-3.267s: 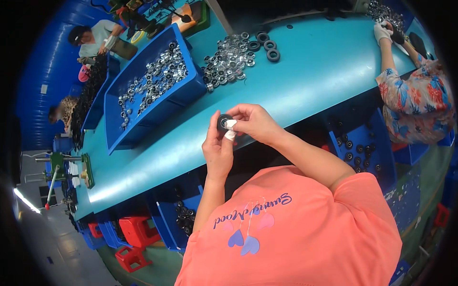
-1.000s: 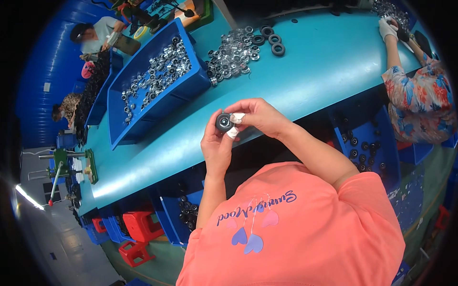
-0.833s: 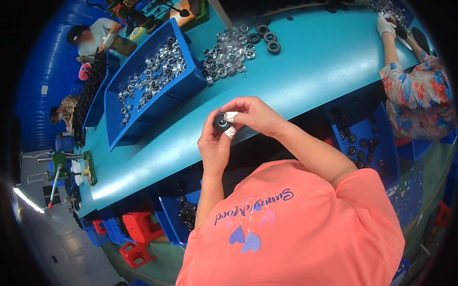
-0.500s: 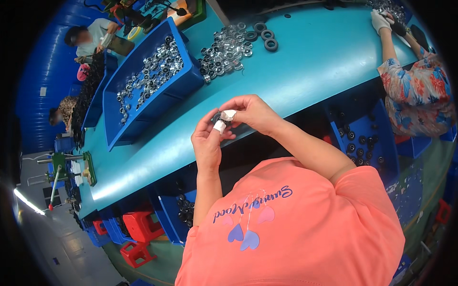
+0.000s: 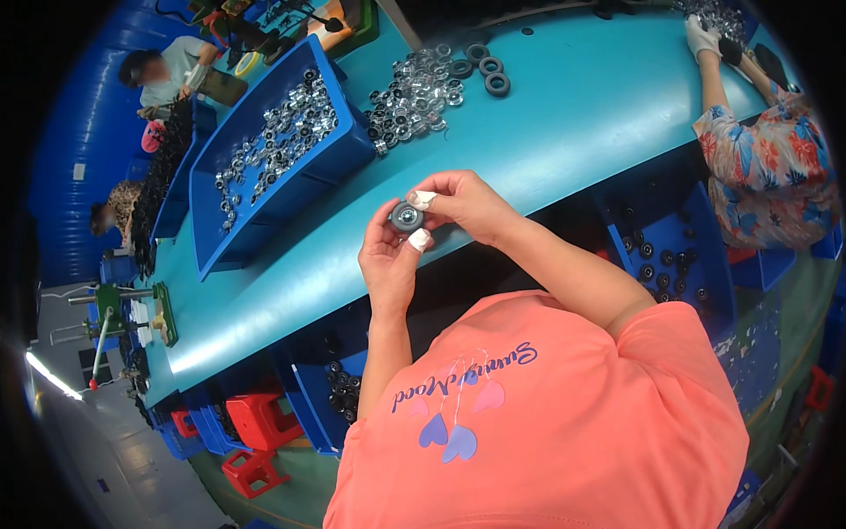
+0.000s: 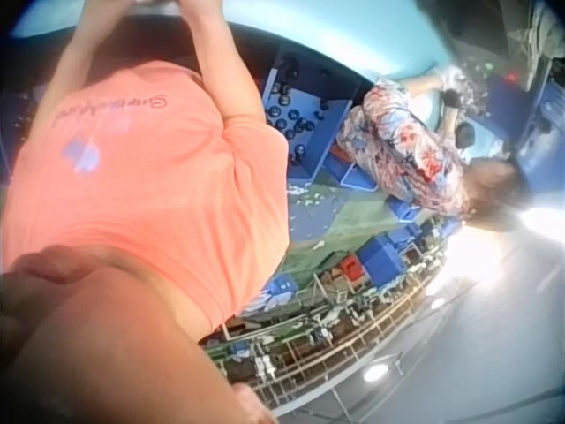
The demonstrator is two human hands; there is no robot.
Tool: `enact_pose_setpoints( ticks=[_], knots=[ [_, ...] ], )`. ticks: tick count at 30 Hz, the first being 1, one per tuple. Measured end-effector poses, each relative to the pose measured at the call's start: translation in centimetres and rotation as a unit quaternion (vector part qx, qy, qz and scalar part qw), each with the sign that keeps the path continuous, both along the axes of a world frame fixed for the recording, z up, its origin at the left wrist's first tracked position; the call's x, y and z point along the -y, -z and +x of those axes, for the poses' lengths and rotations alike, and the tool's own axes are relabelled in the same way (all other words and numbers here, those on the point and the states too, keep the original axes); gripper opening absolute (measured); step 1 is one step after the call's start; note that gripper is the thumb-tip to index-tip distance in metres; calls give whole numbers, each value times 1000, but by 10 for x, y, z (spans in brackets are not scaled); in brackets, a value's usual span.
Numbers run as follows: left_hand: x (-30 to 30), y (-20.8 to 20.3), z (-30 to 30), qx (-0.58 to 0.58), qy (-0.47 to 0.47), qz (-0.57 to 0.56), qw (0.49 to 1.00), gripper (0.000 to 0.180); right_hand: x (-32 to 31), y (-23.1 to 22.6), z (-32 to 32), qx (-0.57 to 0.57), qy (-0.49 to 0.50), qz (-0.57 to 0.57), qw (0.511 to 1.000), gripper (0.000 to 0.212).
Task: Assembling small bearings and plastic components on a toy factory production line.
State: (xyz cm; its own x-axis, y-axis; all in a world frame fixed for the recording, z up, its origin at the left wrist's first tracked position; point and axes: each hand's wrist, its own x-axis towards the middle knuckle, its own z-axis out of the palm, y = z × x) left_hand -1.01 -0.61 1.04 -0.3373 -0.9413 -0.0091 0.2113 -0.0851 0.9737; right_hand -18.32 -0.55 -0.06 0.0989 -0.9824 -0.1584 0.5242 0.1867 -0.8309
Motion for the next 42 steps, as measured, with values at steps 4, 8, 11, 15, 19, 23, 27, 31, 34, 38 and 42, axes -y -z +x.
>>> enact_pose_setpoints(
  ticks=[4,8,11,15,19,23,27,31,34,38,42],
  knots=[
    [0,1,1,-9,1,11,1000,55,0,3,-1,3,-5,4,1000,22],
    [1,0,0,-15,2,10,1000,55,0,3,-3,5,-12,6,1000,20],
    [0,-4,0,-22,2,16,1000,55,0,1,-2,8,-13,9,1000,20],
    [-4,-5,14,12,-22,-6,1000,57,0,-5,1,-21,-34,4,999,21],
    [-20,-16,80,109,-65,-33,991,58,4,-19,-27,-152,-18,-39,987,19],
    [-73,-11,245,426,-126,-30,895,56,23,-22,-93,-224,71,-68,969,17],
    [-120,-1,331,762,-159,-78,623,52,48,-34,-149,-514,162,-83,839,29],
    [-67,-19,250,554,-211,-135,794,49,66,-17,-165,-732,220,-137,630,46],
    [-20,-18,150,388,-122,-188,894,47,75,-8,-166,-758,180,-92,621,48],
    [9,-13,41,194,36,-138,971,45,64,-14,-153,-673,158,-157,705,56],
    [23,0,-19,-27,116,60,991,61,13,-48,-81,-509,119,-224,823,61]
  ],
)
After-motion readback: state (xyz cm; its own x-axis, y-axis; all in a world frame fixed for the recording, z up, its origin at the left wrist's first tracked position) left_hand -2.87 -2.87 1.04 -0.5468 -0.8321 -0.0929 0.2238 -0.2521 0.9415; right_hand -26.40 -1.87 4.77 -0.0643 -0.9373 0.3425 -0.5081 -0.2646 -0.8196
